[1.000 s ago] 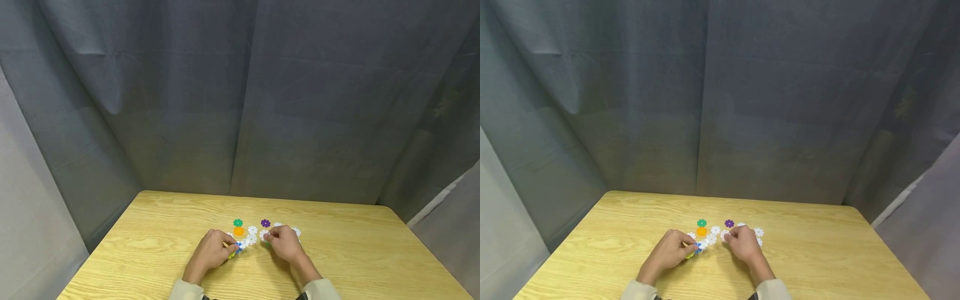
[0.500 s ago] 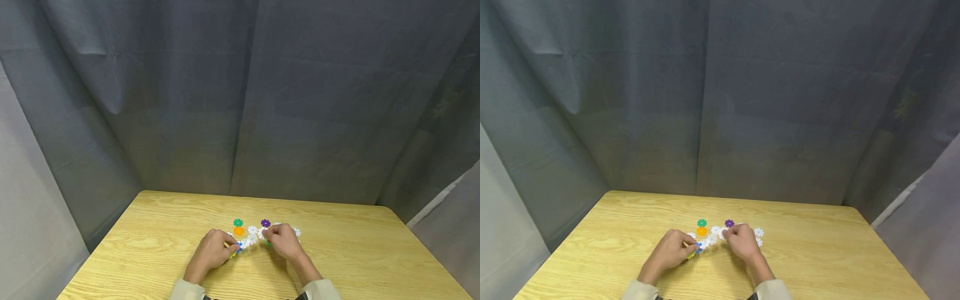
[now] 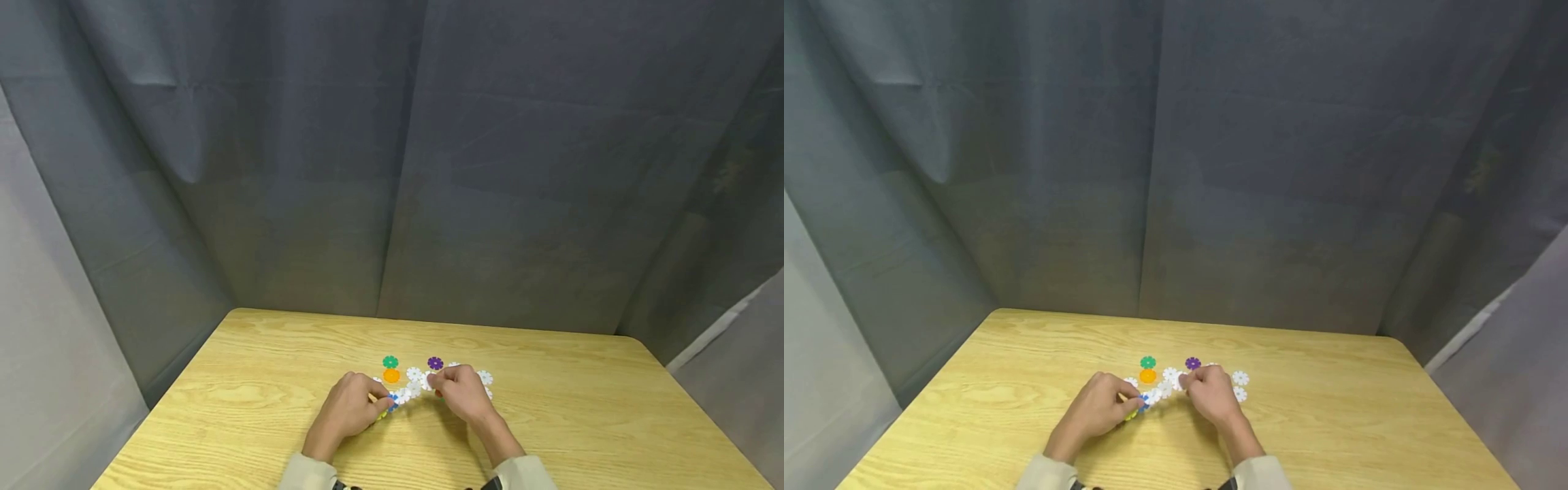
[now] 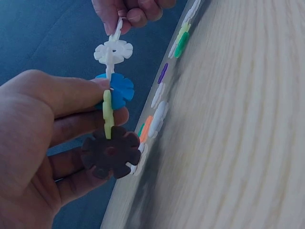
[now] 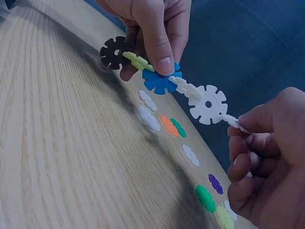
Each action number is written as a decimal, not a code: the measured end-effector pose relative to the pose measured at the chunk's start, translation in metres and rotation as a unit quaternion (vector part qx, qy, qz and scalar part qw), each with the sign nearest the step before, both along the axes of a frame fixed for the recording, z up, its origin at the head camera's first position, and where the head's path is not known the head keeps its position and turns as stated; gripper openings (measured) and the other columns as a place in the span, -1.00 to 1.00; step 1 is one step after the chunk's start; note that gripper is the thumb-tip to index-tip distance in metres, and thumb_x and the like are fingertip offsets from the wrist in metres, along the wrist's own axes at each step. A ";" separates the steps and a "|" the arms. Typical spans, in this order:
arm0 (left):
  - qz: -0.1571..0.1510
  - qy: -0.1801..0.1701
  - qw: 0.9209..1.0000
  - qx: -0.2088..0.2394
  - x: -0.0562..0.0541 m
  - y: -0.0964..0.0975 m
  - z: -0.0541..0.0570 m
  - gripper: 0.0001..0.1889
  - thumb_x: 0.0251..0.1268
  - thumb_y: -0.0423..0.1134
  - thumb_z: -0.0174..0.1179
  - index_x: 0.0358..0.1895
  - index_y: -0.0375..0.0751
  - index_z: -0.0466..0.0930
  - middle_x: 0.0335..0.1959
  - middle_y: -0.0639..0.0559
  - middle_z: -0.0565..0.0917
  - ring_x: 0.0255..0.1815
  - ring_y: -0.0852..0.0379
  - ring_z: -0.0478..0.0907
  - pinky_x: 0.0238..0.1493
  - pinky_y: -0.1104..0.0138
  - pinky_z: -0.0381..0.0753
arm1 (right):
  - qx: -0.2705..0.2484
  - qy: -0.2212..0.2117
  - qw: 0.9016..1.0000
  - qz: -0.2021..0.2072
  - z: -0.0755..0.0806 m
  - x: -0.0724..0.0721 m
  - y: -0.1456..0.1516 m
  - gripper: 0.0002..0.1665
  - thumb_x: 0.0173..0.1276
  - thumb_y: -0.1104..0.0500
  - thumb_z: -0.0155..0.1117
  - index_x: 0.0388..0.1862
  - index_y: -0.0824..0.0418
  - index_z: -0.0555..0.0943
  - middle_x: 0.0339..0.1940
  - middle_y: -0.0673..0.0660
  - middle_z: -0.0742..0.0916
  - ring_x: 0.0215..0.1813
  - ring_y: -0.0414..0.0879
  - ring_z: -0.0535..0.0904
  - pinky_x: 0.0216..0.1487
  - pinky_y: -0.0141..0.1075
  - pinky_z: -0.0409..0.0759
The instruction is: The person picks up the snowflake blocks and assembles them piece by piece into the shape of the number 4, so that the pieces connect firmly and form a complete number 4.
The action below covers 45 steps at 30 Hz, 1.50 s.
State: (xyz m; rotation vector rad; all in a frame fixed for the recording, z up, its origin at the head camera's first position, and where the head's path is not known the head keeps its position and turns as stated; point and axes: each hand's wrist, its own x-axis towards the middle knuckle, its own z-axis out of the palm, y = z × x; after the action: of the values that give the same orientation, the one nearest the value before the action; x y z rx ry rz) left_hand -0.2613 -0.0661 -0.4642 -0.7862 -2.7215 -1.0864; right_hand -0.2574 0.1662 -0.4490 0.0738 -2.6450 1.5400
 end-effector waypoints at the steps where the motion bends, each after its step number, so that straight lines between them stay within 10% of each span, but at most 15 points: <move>1: 0.000 -0.001 1.000 0.001 0.000 0.000 0.000 -0.94 0.25 -0.17 0.41 -0.35 0.01 0.84 -0.32 0.24 0.76 -0.41 0.38 0.58 -0.30 0.34 0.59 | -0.001 0.000 1.000 0.000 -0.001 0.000 0.000 -0.60 0.38 0.18 0.26 -0.69 0.22 0.57 -0.71 0.02 0.49 -0.67 -0.20 0.17 -0.65 -0.39 0.09; 45: 0.028 0.119 0.992 0.022 0.002 0.009 -0.003 -0.93 0.20 -0.27 0.42 -0.34 -0.19 0.83 -0.43 0.04 0.77 -0.76 0.47 0.24 -0.75 0.52 0.24 | -0.126 -0.036 0.991 -0.026 -0.013 0.004 -0.012 -0.63 0.45 0.24 0.17 -0.58 0.36 0.57 -0.60 0.20 0.64 -0.59 -0.16 0.44 -0.56 -0.40 0.39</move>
State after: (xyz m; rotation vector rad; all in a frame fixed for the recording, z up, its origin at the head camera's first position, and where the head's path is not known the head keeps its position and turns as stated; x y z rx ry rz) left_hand -0.2596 -0.0571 -0.4677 -0.7729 -2.4970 -0.9689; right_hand -0.2536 0.1540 -0.4615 -0.0665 -2.4574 1.8777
